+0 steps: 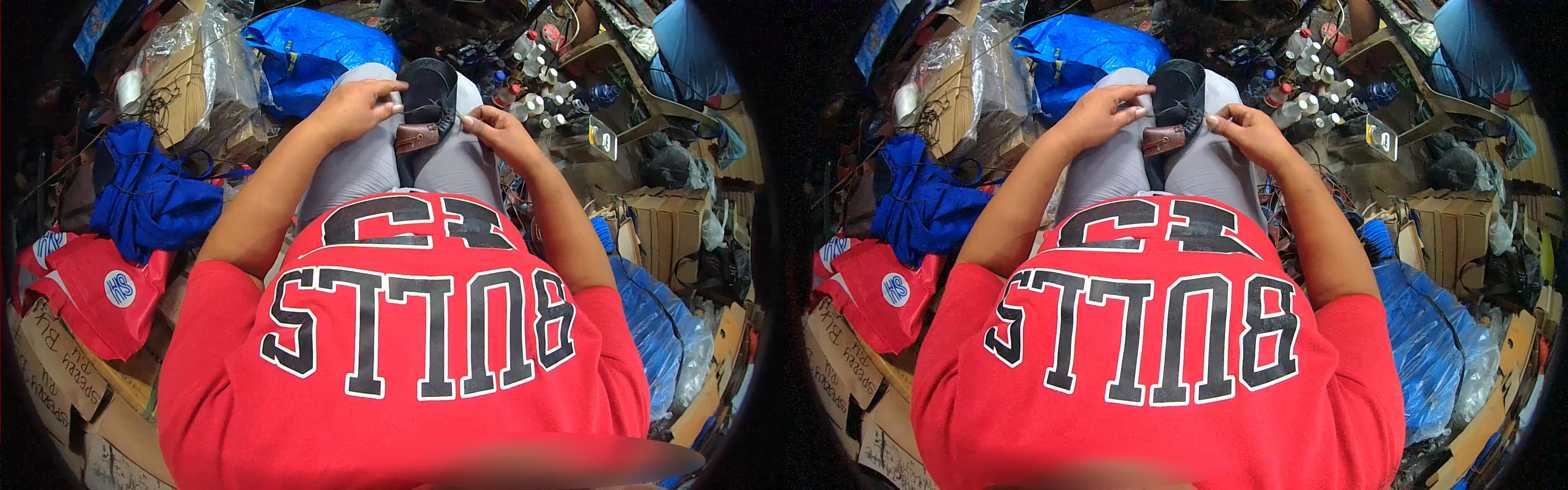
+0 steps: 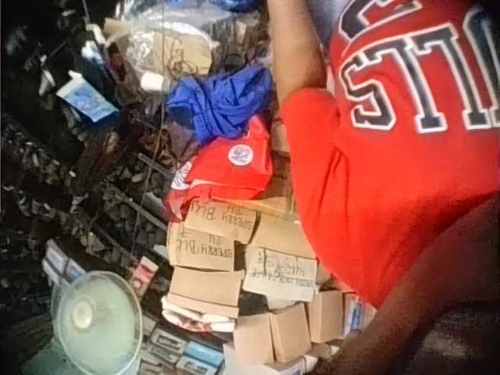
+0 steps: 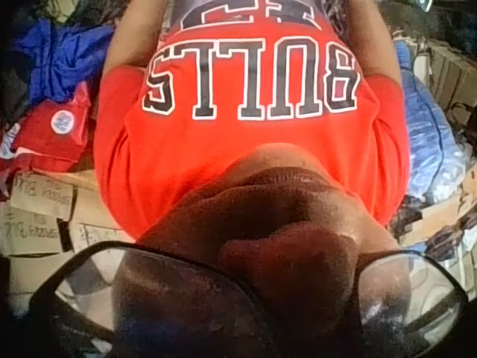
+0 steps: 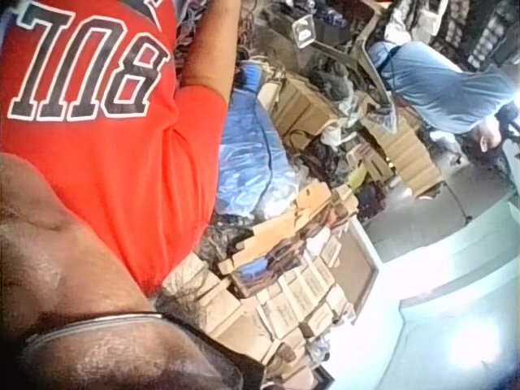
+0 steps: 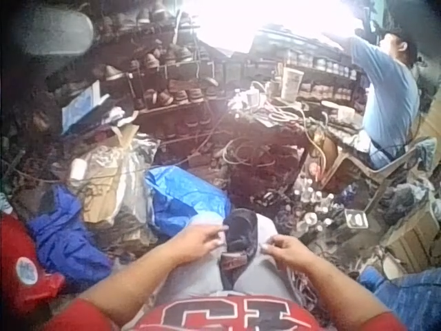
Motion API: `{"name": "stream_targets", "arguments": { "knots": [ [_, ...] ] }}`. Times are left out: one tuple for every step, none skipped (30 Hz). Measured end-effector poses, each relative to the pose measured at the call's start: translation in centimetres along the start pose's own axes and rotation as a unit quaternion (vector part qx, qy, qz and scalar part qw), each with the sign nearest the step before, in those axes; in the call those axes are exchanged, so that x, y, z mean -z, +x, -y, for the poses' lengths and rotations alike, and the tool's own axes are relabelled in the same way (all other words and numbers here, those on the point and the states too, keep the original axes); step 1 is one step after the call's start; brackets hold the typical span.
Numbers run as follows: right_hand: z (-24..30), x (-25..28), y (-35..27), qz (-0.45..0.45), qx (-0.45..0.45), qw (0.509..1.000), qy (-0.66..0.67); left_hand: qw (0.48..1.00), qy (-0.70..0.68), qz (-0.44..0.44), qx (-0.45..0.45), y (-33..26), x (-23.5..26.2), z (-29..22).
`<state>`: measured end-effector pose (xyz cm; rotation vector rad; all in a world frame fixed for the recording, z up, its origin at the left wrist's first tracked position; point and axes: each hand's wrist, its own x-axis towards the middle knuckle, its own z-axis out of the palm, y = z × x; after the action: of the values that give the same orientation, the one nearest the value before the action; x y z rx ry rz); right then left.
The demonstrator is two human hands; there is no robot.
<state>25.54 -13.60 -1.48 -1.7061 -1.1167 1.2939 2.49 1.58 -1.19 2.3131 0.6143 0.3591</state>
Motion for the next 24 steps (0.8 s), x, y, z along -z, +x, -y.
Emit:
{"name": "stream_targets", "arguments": {
  "knots": [
    [-0.1, 0.3, 0.1, -0.001, 0.001, 1.000, 0.000, 1.000, 0.001, 0.000, -0.001, 0.1, 0.4, 0.4],
    [-0.3, 0.8, 0.1, -0.009, 0.001, 1.000, -0.001, 0.997, 0.007, 0.049, 0.063, 0.0, 1.5, 0.5],
    [-0.6, 1.5, 0.0, -0.016, 0.001, 1.000, -0.001, 0.987, 0.013, 0.098, 0.127, -0.4, 2.6, 0.9],
    [-1.5, 3.0, -0.1, -0.039, -0.045, 0.998, 0.036, 0.990, -0.079, 0.037, 0.111, -1.3, 2.8, 3.4],
    [-1.2, 4.2, -1.2, -0.060, -0.015, 0.995, 0.079, 0.987, -0.112, 0.024, 0.114, -2.5, 4.2, 5.1],
    [-2.6, 6.1, -2.1, -0.134, -0.049, 0.981, 0.132, 0.982, -0.127, -0.004, 0.142, -3.7, 5.9, 5.9],
    [-3.6, 8.2, -3.1, -0.156, -0.039, 0.976, 0.145, 0.975, -0.133, -0.032, 0.173, -5.4, 7.8, 7.6],
    [-5.0, 10.3, -4.4, -0.177, -0.056, 0.963, 0.196, 0.971, -0.137, -0.059, 0.186, -7.0, 9.4, 9.0],
    [-4.9, 11.0, -5.3, -0.211, -0.082, 0.958, 0.178, 0.954, -0.160, -0.094, 0.237, -9.1, 11.1, 11.1],
    [-6.6, 12.1, -6.0, -0.188, -0.088, 0.965, 0.161, 0.947, -0.191, -0.114, 0.233, -10.0, 11.5, 12.1],
    [-7.1, 12.2, -6.3, -0.159, -0.092, 0.972, 0.145, 0.947, -0.191, -0.113, 0.234, -10.2, 11.7, 12.5],
    [-7.5, 12.4, -6.1, -0.159, -0.093, 0.972, 0.146, 0.935, -0.207, -0.100, 0.271, -10.2, 11.8, 13.0],
    [-7.8, 12.6, -5.9, -0.177, -0.121, 0.971, 0.106, 0.921, -0.223, -0.087, 0.307, -10.2, 11.8, 13.5],
    [-7.2, 12.5, -5.2, -0.186, -0.143, 0.970, 0.064, 0.904, -0.276, -0.189, 0.265, -10.8, 11.1, 15.8],
    [-7.1, 12.9, -4.6, -0.186, -0.143, 0.970, 0.063, 0.928, -0.125, -0.251, 0.245, -9.4, 11.0, 15.8],
    [-6.8, 13.4, -3.6, -0.171, -0.132, 0.973, -0.079, 0.926, 0.030, -0.307, 0.219, -8.3, 10.5, 15.7],
    [-7.3, 14.0, -3.7, -0.159, -0.129, 0.954, -0.217, 0.942, 0.066, -0.278, 0.178, -5.6, 9.2, 11.9],
    [-5.6, 11.6, -3.2, -0.179, 0.006, 0.956, -0.233, 0.951, 0.106, -0.255, 0.143, -3.1, 7.9, 6.6],
    [-3.4, 9.6, -2.1, -0.145, 0.036, 0.969, -0.198, 0.975, 0.051, -0.205, 0.063, -1.4, 6.7, 3.8],
    [-1.7, 7.8, -1.0, -0.111, 0.064, 0.978, -0.163, 0.981, 0.105, -0.159, -0.028, 0.1, 5.0, 1.9],
    [-0.5, 6.3, 0.2, -0.093, 0.122, 0.972, -0.180, 0.992, 0.051, -0.095, -0.071, 1.5, 3.5, 0.0],
    [0.5, 5.2, 1.1, -0.079, 0.176, 0.961, -0.196, 0.995, 0.008, -0.037, -0.094, 3.0, 2.0, -1.7],
    [1.8, 3.7, 1.9, -0.064, 0.186, 0.960, -0.201, 0.991, 0.024, -0.028, -0.130, 4.2, 0.5, -2.0],
    [1.9, 3.4, 2.6, -0.053, 0.192, 0.954, -0.226, 0.992, 0.027, -0.001, -0.126, 5.5, -0.3, -2.7]
  ]
}}
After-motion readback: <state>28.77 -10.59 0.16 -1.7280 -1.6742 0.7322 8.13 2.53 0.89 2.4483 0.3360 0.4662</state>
